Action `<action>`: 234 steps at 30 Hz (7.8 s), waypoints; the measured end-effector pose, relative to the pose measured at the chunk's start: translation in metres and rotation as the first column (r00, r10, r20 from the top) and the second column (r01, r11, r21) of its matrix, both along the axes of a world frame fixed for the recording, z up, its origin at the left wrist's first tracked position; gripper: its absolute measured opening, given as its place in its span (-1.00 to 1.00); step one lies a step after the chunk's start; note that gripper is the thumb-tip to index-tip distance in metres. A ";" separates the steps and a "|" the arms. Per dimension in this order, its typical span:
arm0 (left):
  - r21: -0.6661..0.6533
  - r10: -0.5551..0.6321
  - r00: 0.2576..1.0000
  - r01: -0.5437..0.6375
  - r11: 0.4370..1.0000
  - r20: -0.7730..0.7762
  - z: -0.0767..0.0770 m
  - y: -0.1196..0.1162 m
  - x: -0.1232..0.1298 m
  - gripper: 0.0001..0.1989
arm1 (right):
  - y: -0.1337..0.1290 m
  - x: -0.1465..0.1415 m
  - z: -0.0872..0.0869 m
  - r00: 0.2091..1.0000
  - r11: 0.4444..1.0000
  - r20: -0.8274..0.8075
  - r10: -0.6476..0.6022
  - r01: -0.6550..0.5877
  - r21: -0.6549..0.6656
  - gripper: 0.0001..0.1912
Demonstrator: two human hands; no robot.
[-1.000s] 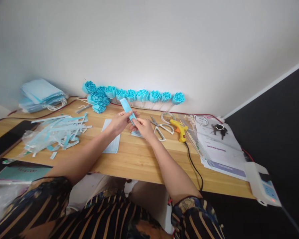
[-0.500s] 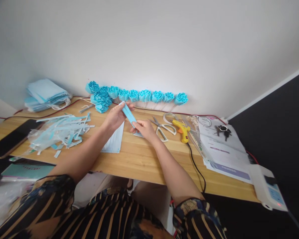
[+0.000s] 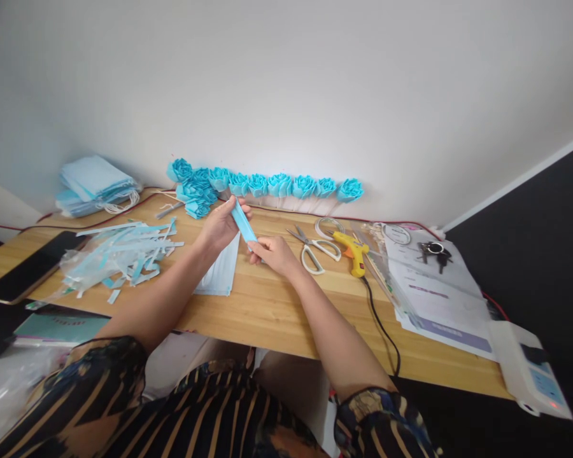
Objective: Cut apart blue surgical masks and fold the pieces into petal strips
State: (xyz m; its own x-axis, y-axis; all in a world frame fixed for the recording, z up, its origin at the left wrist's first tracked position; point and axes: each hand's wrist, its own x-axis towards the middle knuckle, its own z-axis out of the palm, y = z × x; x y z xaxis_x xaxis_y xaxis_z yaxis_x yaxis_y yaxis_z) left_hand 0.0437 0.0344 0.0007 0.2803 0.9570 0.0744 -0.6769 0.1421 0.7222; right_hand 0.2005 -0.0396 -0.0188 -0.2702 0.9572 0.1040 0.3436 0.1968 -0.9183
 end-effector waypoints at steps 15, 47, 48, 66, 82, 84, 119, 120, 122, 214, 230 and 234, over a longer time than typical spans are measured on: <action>0.040 -0.111 0.991 0.114 0.993 -0.072 -0.010 -0.011 0.012 -0.75 | 0.005 0.004 -0.001 0.952 0.995 -0.298 -0.077 0.056 -0.078 -0.51; -0.032 -0.258 0.959 0.256 0.966 -0.118 -0.008 -0.012 0.016 -0.52 | 0.014 0.004 -0.005 0.836 0.921 -0.386 -0.390 0.350 -0.173 -0.64; -0.042 -0.267 0.959 0.265 0.963 -0.089 -0.008 -0.011 0.015 -0.51 | 0.014 0.004 -0.004 0.828 0.920 -0.403 -0.390 0.336 -0.202 -0.62; 0.166 -0.350 0.903 0.396 0.903 -0.251 -0.013 -0.022 0.016 -0.60 | 0.012 0.001 -0.007 0.853 0.959 -0.455 -0.255 0.161 -0.235 -0.54; 0.047 -0.013 0.989 0.020 0.999 -0.151 -0.004 -0.013 0.012 -0.82 | 0.014 0.003 -0.007 0.929 0.969 -0.278 -0.243 0.219 -0.116 -0.59; 0.028 0.022 0.992 -0.019 0.999 -0.125 0.000 -0.011 0.010 -0.80 | 0.015 0.003 -0.009 0.935 0.972 -0.267 -0.232 0.211 -0.104 -0.61; 0.230 0.125 0.933 -0.046 0.972 -0.339 -0.011 -0.021 0.020 -0.64 | 0.009 0.003 -0.002 0.933 0.971 -0.287 -0.219 0.236 0.026 -0.59; 0.252 0.154 0.919 -0.062 0.966 -0.363 -0.011 -0.022 0.021 -0.64 | 0.010 0.005 -0.002 0.915 0.945 -0.285 -0.286 0.319 0.076 -0.59; 0.281 0.178 0.899 -0.065 0.957 -0.400 -0.010 -0.023 0.021 -0.64 | 0.011 0.009 0.000 0.870 0.869 -0.290 -0.400 0.460 0.181 -0.57; 0.376 0.056 0.583 0.445 0.813 -0.811 -0.017 -0.039 0.029 -0.69 | 0.029 0.035 0.007 0.298 0.820 -0.840 -0.454 0.509 -0.263 -0.78; 0.409 -0.035 0.734 0.418 0.811 -0.678 -0.024 -0.033 0.034 -0.64 | 0.023 0.018 0.004 0.478 0.829 -0.772 -0.418 0.549 -0.109 -0.68; 0.384 0.001 0.693 0.398 0.833 -0.721 -0.023 -0.034 0.031 -0.61 | 0.018 0.010 0.002 0.567 0.853 -0.716 -0.408 0.516 -0.077 -0.66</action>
